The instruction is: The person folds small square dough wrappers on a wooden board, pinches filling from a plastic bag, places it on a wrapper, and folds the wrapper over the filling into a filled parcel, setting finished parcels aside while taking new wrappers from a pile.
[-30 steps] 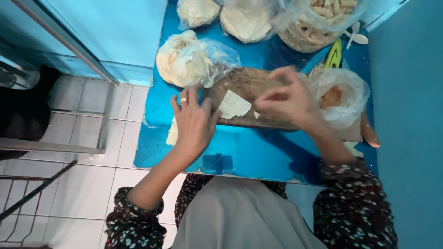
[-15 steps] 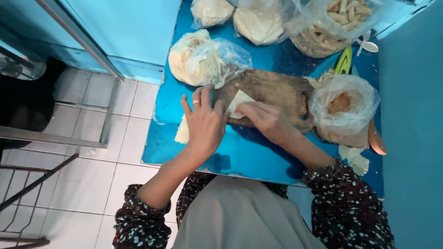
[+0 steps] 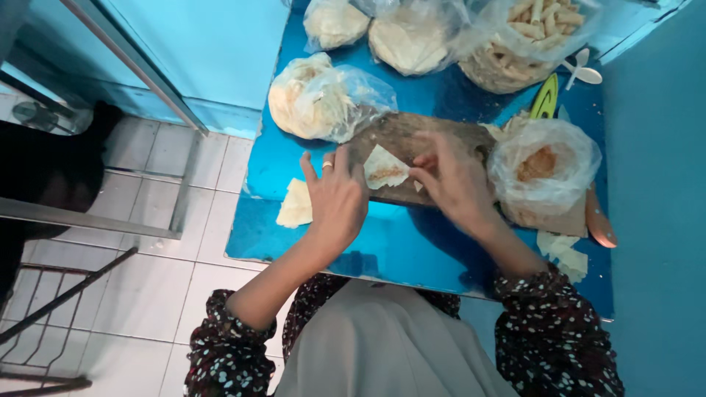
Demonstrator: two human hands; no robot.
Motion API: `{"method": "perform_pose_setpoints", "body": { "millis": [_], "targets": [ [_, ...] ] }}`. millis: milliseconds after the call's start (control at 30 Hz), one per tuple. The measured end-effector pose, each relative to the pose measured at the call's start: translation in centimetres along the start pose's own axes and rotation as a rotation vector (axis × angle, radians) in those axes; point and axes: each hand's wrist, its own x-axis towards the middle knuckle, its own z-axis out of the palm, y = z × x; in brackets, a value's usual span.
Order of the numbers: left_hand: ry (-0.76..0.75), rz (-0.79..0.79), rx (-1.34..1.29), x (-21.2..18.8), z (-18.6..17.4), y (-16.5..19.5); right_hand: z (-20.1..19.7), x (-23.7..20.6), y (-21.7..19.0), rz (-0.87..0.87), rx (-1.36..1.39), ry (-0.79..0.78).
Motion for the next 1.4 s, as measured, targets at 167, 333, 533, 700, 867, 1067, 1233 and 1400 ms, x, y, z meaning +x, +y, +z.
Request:
{"method": "perform_pose_setpoints", "body": {
  "millis": [167,333,533,700,867,1067,1233,1400],
  "targets": [
    [0.045,0.007,-0.203,0.4,-0.1,0.2,1.4,0.2,0.7,0.061,0.209,-0.029],
    [0.023,-0.05,-0.579,0.9,-0.8,0.1,2.1,0.7,2.4,0.237,0.487,-0.094],
    [-0.022,-0.083,-0.713,1.3,-0.6,0.5,2.3,0.3,2.7,0.11,0.509,-0.038],
    [0.046,-0.001,-0.639,1.2,0.2,0.6,2.0,0.5,2.4,0.152,0.465,-0.017],
    [0.067,0.036,-0.561,1.2,0.8,1.3,1.9,0.5,1.6,0.144,0.335,-0.031],
    [0.065,0.032,-0.51,0.8,0.3,1.6,2.0,0.1,1.4,0.114,0.37,-0.026],
    [0.081,0.085,-0.454,0.6,0.0,1.6,3.3,0.3,2.2,0.147,0.551,0.006],
    [0.085,0.102,-0.428,0.7,-0.3,1.6,3.8,0.3,3.0,0.108,0.597,0.0]
  ]
}}
